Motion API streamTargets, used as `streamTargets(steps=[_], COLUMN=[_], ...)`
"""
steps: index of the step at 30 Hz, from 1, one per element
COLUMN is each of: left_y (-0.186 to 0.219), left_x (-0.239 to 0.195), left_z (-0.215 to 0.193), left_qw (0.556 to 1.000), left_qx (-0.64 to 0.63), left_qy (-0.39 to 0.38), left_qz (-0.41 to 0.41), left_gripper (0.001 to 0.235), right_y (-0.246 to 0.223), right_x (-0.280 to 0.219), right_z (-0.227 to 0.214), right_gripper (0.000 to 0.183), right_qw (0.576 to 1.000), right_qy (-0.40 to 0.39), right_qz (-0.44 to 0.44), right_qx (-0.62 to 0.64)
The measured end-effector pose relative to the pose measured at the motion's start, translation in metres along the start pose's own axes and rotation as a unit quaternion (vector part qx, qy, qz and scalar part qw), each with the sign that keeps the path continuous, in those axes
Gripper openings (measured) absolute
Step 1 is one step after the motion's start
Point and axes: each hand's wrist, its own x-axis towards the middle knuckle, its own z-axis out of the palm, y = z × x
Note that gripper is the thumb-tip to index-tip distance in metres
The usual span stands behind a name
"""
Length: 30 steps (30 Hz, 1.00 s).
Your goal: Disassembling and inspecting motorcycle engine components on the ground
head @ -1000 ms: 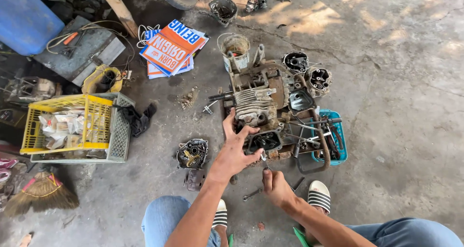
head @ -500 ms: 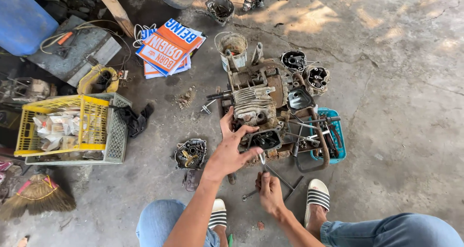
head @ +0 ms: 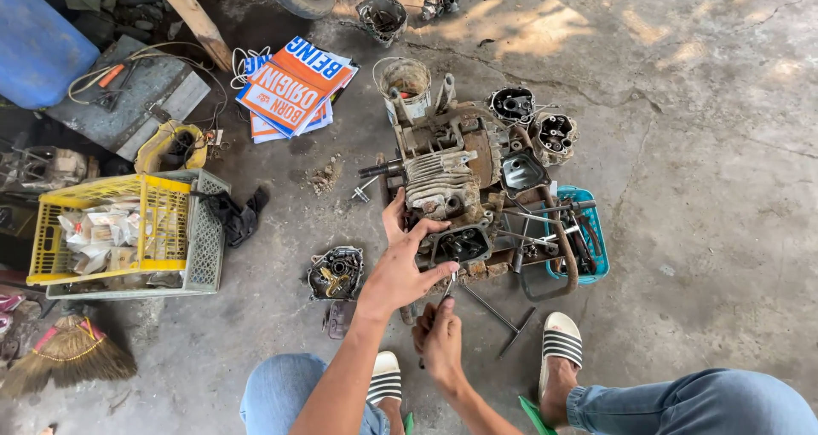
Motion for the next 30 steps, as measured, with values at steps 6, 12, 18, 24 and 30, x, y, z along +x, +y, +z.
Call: streamTargets(steps=[6,12,18,24,30], left_y=[0.002,0.006,0.004,0.005,0.004], left_x=[0.002,0.0,-0.003,-0.002,-0.001], left_z=[0.008,0.008,0.006,0.004,0.007], left_qw=[0.999,0.999,0.999,0.999,0.998], left_qx=[0.007,0.011,0.015,0.028,0.03], left_qy=[0.035,0.039,0.032,0.031,0.048], left_qz=[-0.022,-0.024,-0.019,-0.014,-0.015], left_gripper=[0.051,0.05,0.05,0.053,0.051], right_y=[0.008,0.029,0.037,0.017,-0.009], right_x=[0.009,0.029,0.026,0.022,0.021], right_z=[0.025,-0.019,-0.024,-0.024,-0.04], right_gripper=[0.066,0.061,0.053,0.055,0.05], right_qw=[0.998,0.99,0.99,0.977,0.94], right_qy=[0.027,-0.03,-0.027,-0.026,-0.026], right_qz=[-0.043,-0.105,-0.086,-0.101,-0.056], right_qx=[-0.024,-0.084,-0.108,-0.184,-0.337])
